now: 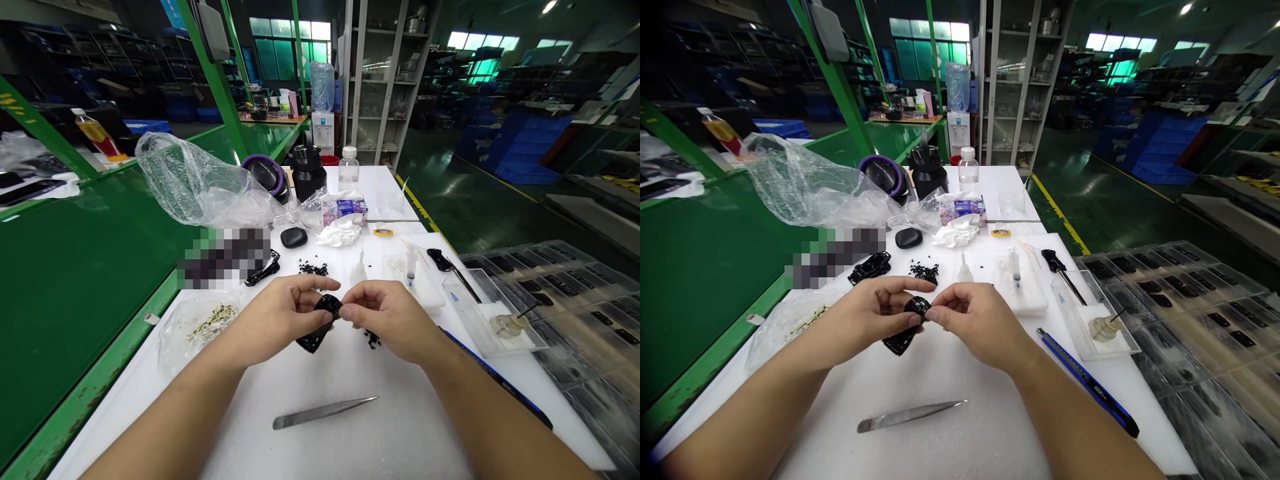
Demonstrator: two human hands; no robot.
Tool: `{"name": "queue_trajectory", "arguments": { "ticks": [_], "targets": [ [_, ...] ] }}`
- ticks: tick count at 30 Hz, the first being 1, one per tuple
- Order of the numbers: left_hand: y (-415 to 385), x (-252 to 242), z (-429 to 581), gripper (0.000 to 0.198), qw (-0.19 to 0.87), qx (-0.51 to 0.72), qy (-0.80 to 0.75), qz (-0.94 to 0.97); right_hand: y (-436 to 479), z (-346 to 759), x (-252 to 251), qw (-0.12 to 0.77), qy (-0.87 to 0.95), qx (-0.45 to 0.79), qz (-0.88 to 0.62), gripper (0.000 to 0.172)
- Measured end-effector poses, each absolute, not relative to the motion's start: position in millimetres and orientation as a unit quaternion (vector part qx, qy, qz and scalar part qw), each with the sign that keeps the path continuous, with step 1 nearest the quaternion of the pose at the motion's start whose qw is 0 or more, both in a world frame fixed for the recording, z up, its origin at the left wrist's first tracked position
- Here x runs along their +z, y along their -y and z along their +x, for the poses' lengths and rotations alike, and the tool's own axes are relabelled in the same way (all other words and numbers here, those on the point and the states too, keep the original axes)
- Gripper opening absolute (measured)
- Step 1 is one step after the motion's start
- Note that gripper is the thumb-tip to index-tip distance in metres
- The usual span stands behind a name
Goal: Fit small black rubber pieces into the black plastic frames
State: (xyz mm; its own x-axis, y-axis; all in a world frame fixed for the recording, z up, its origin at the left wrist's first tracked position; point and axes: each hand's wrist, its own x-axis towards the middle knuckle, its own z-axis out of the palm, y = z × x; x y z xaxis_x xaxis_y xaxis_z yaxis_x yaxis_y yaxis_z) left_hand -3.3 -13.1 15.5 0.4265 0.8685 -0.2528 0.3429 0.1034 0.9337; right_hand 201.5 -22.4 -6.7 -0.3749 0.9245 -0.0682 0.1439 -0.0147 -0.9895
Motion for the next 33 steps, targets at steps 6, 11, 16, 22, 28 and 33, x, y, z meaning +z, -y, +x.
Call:
{"name": "queue_trajectory", "arguments": {
  "ticks": [6, 11, 16, 22, 28, 33],
  "targets": [
    [9, 15, 3, 0.041, 0.55, 0.323, -0.514, 0.573, 24, 198, -10, 0.387, 0.605, 0.536, -0.445, 0.025],
    [10, 7, 12, 0.038, 0.582, 0.415, -0.481, 0.508, 30, 190, -11, 0.339, 0.605, 0.548, -0.467, 0.023],
    [15, 4, 17, 0.038, 0.543, 0.412, -0.503, 0.532, 33, 183, -12, 0.337, 0.594, 0.578, -0.447, 0.014],
    [13, 9, 7, 0.025, 0.541, 0.395, -0.486, 0.562, 30, 191, -6, 0.355, 0.641, 0.484, -0.478, 0.017],
    [10, 8, 2, 0.023, 0.581, 0.385, -0.485, 0.529, 27, 195, -4, 0.37, 0.648, 0.451, -0.49, 0.019],
    [10, 8, 3, 0.02, 0.591, 0.377, -0.487, 0.521, 27, 196, -1, 0.377, 0.651, 0.442, -0.489, 0.018]
  ]
}}
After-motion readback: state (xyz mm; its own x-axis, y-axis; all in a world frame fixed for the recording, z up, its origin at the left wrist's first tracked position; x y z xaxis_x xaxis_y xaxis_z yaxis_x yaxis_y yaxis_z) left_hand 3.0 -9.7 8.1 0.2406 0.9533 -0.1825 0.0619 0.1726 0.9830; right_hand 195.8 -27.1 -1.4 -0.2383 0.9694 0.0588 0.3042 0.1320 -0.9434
